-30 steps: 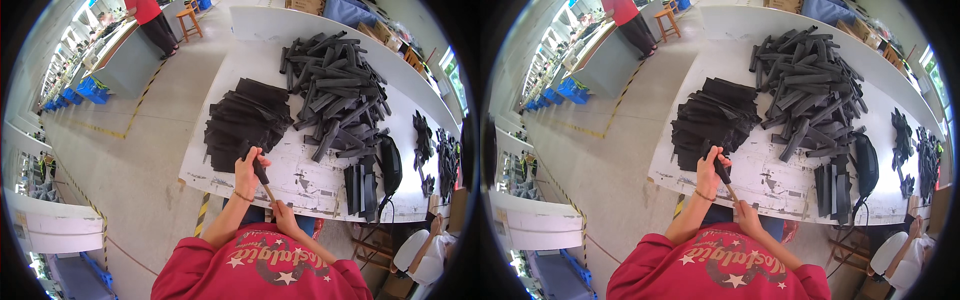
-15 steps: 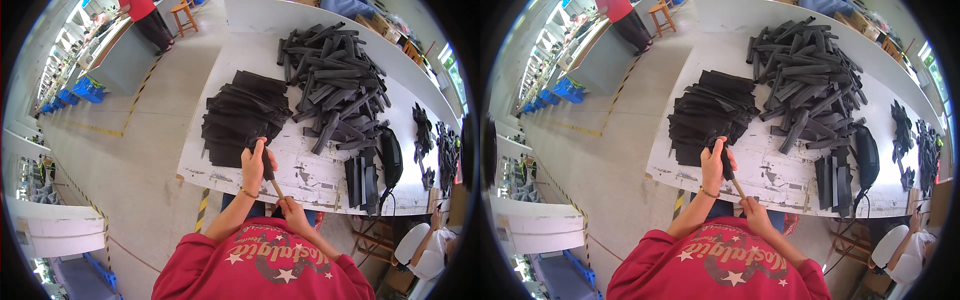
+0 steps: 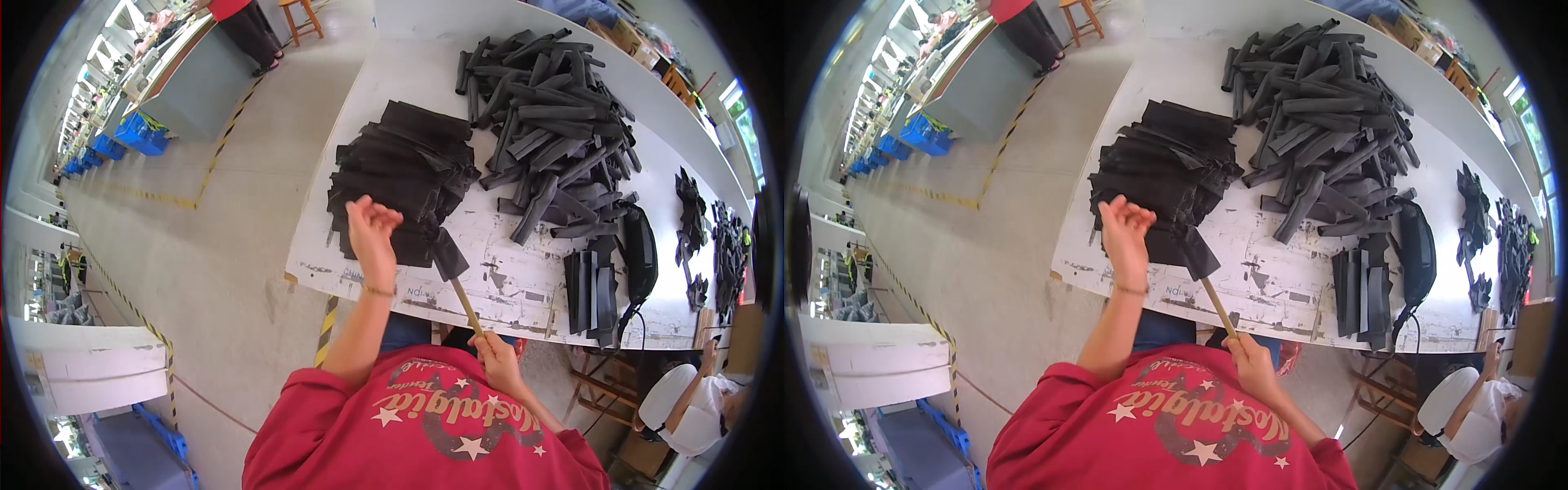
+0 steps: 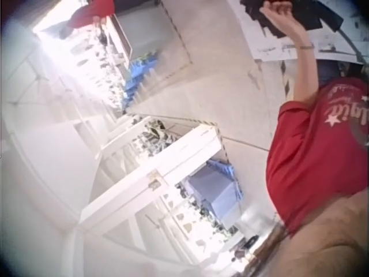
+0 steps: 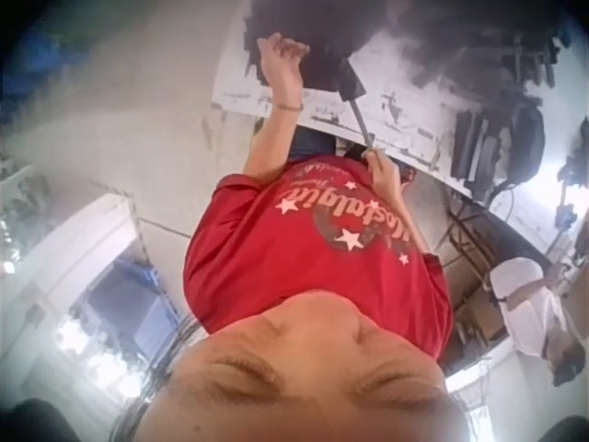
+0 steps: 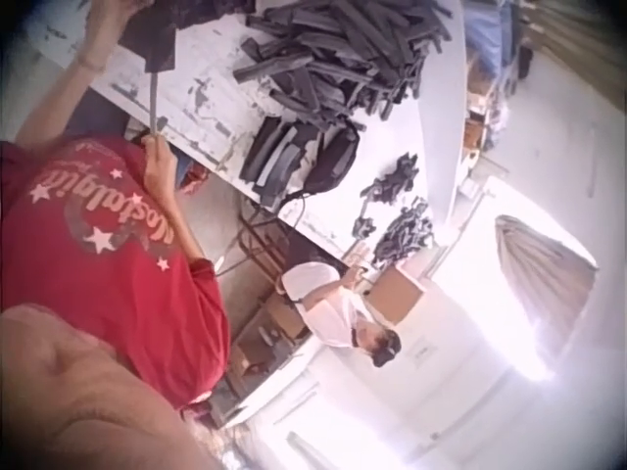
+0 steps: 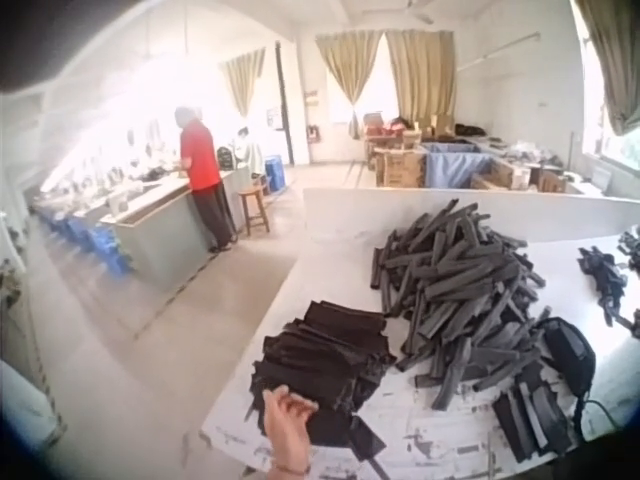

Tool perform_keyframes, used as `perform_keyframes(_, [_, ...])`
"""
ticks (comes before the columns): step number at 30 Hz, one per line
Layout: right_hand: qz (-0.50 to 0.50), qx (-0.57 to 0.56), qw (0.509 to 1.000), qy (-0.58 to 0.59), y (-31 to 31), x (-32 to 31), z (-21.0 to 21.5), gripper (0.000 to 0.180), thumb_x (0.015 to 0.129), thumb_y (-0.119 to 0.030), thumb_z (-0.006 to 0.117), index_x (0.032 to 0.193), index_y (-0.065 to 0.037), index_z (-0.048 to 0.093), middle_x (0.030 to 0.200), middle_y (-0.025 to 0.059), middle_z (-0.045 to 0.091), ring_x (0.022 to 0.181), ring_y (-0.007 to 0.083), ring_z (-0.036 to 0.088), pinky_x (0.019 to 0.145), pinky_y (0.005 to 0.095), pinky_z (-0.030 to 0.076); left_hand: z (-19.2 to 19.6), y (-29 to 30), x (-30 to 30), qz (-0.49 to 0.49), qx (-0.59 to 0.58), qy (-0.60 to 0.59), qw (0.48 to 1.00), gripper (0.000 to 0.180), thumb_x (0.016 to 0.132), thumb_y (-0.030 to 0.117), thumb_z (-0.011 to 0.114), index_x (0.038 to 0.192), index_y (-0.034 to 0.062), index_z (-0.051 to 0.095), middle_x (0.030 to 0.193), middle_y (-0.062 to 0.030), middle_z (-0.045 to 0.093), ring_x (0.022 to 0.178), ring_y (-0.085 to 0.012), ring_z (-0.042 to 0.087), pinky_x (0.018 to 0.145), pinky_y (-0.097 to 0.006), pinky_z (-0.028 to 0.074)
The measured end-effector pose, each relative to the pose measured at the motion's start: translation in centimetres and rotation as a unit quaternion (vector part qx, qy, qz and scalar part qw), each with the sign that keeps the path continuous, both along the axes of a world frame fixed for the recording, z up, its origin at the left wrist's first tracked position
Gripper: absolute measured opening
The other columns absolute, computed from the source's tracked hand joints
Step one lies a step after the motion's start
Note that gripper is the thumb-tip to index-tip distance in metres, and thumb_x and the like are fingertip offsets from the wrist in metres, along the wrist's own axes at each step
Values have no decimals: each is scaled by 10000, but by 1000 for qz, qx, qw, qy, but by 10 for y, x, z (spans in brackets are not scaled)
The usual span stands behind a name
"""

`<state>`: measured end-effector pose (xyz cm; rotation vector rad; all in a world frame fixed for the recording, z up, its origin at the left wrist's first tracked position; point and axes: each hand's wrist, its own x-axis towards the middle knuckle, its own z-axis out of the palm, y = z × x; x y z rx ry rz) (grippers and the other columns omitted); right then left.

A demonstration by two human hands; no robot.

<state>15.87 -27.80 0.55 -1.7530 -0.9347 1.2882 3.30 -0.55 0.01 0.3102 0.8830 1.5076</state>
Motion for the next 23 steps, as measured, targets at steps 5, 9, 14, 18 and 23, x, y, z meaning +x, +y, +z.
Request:
perform_keyframes(5, [22, 6, 1000, 2, 18, -6, -10, 209, 958, -165, 475, 959, 21, 570, 563, 58, 441, 516, 111, 415, 485, 294, 366, 11, -87, 29, -289, -35, 11, 957, 375, 976, 407, 406, 1015, 53, 522, 595, -29, 477, 490, -130, 505, 511, -277, 469])
perform_keyframes(9, [34, 81, 992, -94, 6, -14, -12, 215, 954, -174, 483, 965, 26, 561, 571, 72, 449, 528, 118, 439, 500, 302, 381, -6, -63, 15, -292, 7, 12, 956, 319, 973, 387, 423, 933, 90, 533, 532, -24, 436, 392, -134, 438, 378, -258, 372])
perform_keyframes(14, [75, -60, 994, 56, -23, 11, 2, 215, 962, -197, 478, 950, 0, 562, 564, 2, 427, 500, 77, 407, 466, 254, 335, 12, -59, 20, -200, -6, -2, 980, 338, 984, 361, 391, 806, 80, 453, 431, -36, 355, 304, -139, 343, 301, -286, 291])
perform_keyframes(18, [25, -101, 970, 219, -27, 23, 18, 216, 981, -213, 451, 916, -32, 552, 568, -70, 353, 465, 31, 309, 420, 207, 246, -4, -17, -3, -197, 24, -115, 973, 339, 985, 380, 384, 889, 67, 469, 539, -42, 446, 454, -152, 455, 452, -286, 403])
perform_keyframes(23, [-47, -31, 980, 193, -9, 28, 1, 210, 989, -208, 430, 928, -40, 541, 557, -69, 331, 444, 36, 289, 398, 215, 241, 7, -44, 5, -96, 61, 149, 982, 441, 931, 453, 488, 1105, 48, 481, 859, -71, 544, 760, -174, 551, 741, -369, 511])
